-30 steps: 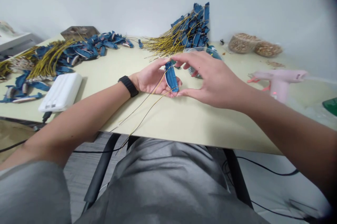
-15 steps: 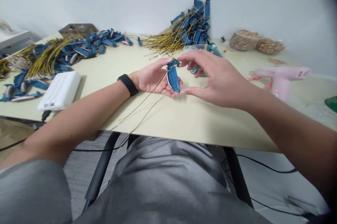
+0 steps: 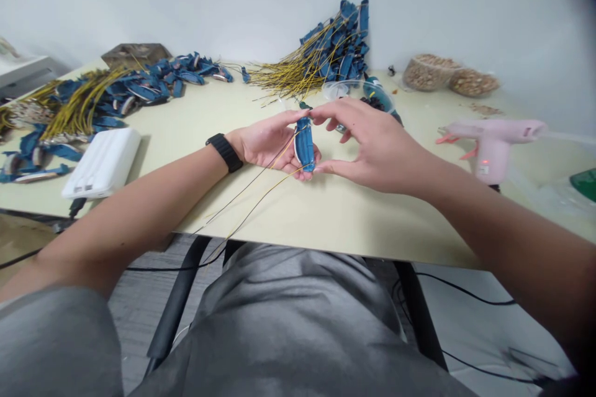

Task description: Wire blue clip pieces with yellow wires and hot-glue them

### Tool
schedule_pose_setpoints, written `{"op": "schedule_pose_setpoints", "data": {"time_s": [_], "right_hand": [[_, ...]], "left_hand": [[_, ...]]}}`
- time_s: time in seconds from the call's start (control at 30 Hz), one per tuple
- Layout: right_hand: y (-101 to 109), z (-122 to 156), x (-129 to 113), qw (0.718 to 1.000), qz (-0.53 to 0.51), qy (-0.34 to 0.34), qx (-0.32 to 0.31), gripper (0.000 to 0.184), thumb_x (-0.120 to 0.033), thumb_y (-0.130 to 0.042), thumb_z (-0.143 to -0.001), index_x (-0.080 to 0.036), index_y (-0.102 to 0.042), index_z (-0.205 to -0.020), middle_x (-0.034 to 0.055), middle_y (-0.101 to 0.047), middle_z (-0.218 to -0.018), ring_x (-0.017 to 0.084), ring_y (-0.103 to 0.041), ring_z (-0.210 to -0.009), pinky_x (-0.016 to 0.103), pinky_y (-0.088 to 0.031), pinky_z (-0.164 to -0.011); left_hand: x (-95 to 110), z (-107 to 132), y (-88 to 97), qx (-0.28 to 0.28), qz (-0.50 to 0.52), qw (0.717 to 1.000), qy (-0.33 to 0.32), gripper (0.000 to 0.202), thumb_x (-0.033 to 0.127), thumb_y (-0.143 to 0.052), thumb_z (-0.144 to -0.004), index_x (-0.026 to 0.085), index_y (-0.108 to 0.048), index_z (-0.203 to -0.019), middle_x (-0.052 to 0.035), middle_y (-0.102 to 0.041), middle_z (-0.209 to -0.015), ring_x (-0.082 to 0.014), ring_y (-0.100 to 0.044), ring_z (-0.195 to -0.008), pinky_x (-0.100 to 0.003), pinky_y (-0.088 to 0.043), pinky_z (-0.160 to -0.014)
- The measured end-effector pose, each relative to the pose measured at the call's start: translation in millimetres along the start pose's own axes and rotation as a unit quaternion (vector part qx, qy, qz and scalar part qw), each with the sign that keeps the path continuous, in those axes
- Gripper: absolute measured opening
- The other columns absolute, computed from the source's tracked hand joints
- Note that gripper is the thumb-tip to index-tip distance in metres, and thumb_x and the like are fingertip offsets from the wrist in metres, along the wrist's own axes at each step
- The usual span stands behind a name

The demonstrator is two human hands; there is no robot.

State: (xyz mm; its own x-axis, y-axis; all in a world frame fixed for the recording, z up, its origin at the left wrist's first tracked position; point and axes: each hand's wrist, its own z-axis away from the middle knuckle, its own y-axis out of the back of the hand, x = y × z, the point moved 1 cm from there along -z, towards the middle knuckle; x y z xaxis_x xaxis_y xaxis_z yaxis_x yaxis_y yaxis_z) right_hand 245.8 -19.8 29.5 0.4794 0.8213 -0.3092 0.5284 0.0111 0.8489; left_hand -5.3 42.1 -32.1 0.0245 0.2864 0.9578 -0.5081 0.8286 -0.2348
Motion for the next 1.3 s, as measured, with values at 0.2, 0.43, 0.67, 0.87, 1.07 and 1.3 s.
{"op": "schedule_pose_setpoints", "data": {"time_s": [0.2, 0.43, 0.67, 0.87, 1.07, 1.3], "right_hand": [[-2.8, 1.4, 1.9, 1.0, 0.005, 0.028, 0.007, 0.057, -0.045, -0.087, -0.096, -0.026, -0.078, -0.149, 0.0168, -0.079, -0.146, 0.042, -0.073, -0.13, 0.062, -0.064, -0.11], [-5.6, 2.9, 3.2, 0.999, 0.003, 0.04, 0.016, 0.057, -0.053, -0.087, -0.097, -0.027, -0.077, -0.147, 0.0176, -0.078, -0.148, 0.044, -0.071, -0.135, 0.065, -0.06, -0.115], [-3.2, 2.8, 3.4, 0.999, 0.009, 0.05, 0.005, 0.058, -0.052, -0.087, -0.097, -0.024, -0.076, -0.147, 0.0184, -0.077, -0.148, 0.044, -0.071, -0.133, 0.065, -0.059, -0.117], [-0.6, 2.5, -0.8, 0.999, 0.002, 0.034, -0.006, 0.065, -0.057, -0.09, -0.095, -0.026, -0.076, -0.151, 0.0187, -0.077, -0.151, 0.045, -0.071, -0.134, 0.065, -0.06, -0.117], [4.9, 2.9, -11.3, 0.999, 0.003, -0.014, -0.034, 0.073, -0.056, -0.092, -0.094, -0.029, -0.074, -0.159, 0.0176, -0.075, -0.157, 0.046, -0.071, -0.138, 0.067, -0.061, -0.119], [0.8, 3.1, -10.9, 0.999, 0.012, -0.015, -0.027, 0.078, -0.048, -0.094, -0.091, -0.027, -0.071, -0.163, 0.0183, -0.076, -0.153, 0.047, -0.071, -0.138, 0.068, -0.06, -0.12]], "left_hand": [[0.0, 0.9, -0.2, 0.021, -0.024, 0.999, 0.015, 0.081, 0.099, -0.069, -0.093, 0.02, -0.082, -0.11, -0.0156, -0.089, -0.109, -0.0343, -0.087, -0.101, -0.049, -0.072, -0.104], [0.8, 0.8, -1.4, 0.007, -0.019, 1.0, 0.019, 0.079, 0.094, -0.069, -0.098, 0.017, -0.084, -0.11, -0.0145, -0.089, -0.107, -0.0297, -0.086, -0.091, -0.044, -0.073, -0.096], [4.8, 3.1, -5.3, 0.001, -0.021, 0.999, 0.032, 0.081, 0.088, -0.051, -0.112, 0.011, -0.08, -0.112, -0.0143, -0.088, -0.105, -0.0255, -0.087, -0.091, -0.036, -0.072, -0.092], [-0.1, 1.8, -0.8, -0.008, -0.03, 0.999, 0.017, 0.077, 0.091, -0.07, -0.098, 0.017, -0.081, -0.117, -0.0141, -0.088, -0.11, -0.0303, -0.089, -0.096, -0.042, -0.074, -0.099], [-0.8, 1.8, -1.7, 0.012, -0.051, 0.999, 0.007, 0.077, 0.096, -0.064, -0.095, 0.024, -0.084, -0.116, -0.0151, -0.09, -0.11, -0.0345, -0.087, -0.096, -0.052, -0.074, -0.102], [-2.5, -0.4, 2.2, 0.025, -0.078, 0.997, 0.009, 0.085, 0.103, -0.063, -0.092, 0.026, -0.085, -0.118, -0.0163, -0.091, -0.114, -0.0387, -0.088, -0.112, -0.053, -0.072, -0.106]]}}
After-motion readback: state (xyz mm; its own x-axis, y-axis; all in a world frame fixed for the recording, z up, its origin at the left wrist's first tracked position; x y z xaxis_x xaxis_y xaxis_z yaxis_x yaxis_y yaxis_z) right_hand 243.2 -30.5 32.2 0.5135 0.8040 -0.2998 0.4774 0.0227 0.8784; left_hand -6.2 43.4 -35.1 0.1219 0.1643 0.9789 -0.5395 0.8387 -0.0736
